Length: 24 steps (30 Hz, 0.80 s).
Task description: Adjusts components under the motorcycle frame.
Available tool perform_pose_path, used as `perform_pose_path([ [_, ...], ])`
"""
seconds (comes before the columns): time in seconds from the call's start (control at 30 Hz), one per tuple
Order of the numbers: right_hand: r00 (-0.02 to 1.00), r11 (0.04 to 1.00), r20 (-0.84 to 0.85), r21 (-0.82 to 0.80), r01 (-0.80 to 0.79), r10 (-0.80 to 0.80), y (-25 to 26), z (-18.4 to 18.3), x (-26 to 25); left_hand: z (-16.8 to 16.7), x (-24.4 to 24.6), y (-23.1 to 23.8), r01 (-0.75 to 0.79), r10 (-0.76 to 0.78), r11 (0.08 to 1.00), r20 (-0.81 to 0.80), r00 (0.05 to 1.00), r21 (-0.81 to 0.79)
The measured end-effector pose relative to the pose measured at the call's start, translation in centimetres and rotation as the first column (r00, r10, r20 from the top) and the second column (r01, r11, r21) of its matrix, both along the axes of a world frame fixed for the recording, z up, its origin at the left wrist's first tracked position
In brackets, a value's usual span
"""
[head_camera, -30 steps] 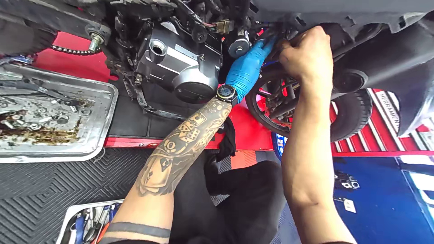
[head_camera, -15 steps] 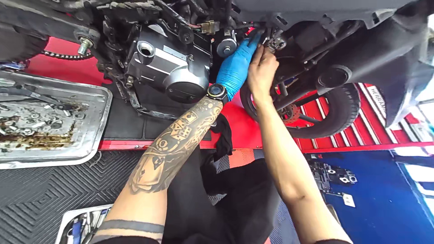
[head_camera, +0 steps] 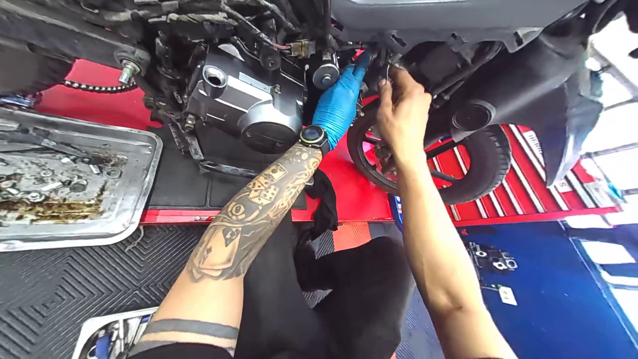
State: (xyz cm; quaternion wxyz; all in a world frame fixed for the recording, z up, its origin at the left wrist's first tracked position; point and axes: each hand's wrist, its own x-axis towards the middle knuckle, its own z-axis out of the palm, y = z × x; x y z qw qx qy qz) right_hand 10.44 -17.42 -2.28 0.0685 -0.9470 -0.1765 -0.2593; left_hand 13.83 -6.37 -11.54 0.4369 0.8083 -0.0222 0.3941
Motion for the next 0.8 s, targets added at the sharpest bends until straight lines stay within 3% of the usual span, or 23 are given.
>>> perform_pose_path([
  [0.17,0.984,0.986,-0.129,-0.127,0.11,-0.127,1.5,3.7,0.6,1.1,-1.0,0.6,0.096,-0.097,0.995,-0.071,0.993,-0.007],
  [0.4,0.95,0.967,-0.202,-0.143,0.212,-0.238,2.9,5.5,1.2,0.4,-0.7,0.5,0.133,-0.132,0.99,0.035,0.991,-0.043],
  [0.5,0.944,0.98,-0.273,0.021,0.199,-0.186,3.0,5.8,1.4,0.4,-0.8,0.5,0.134,-0.133,0.99,0.031,0.991,-0.044],
  [0.57,0.932,0.962,-0.36,0.236,0.137,-0.045,2.7,5.8,0.7,0.6,-1.0,0.6,0.14,-0.14,0.989,0.002,0.99,-0.04],
  [0.7,0.826,0.755,-0.473,0.65,0.092,0.307,2.7,4.9,-1.3,0.5,-0.7,0.5,0.096,-0.094,0.995,0.034,0.995,-0.03],
  [0.8,0.767,0.701,-0.536,0.694,0.163,0.352,3.1,4.4,-1.4,0.2,-0.2,0.3,0.074,-0.073,0.997,0.061,0.995,-0.01],
])
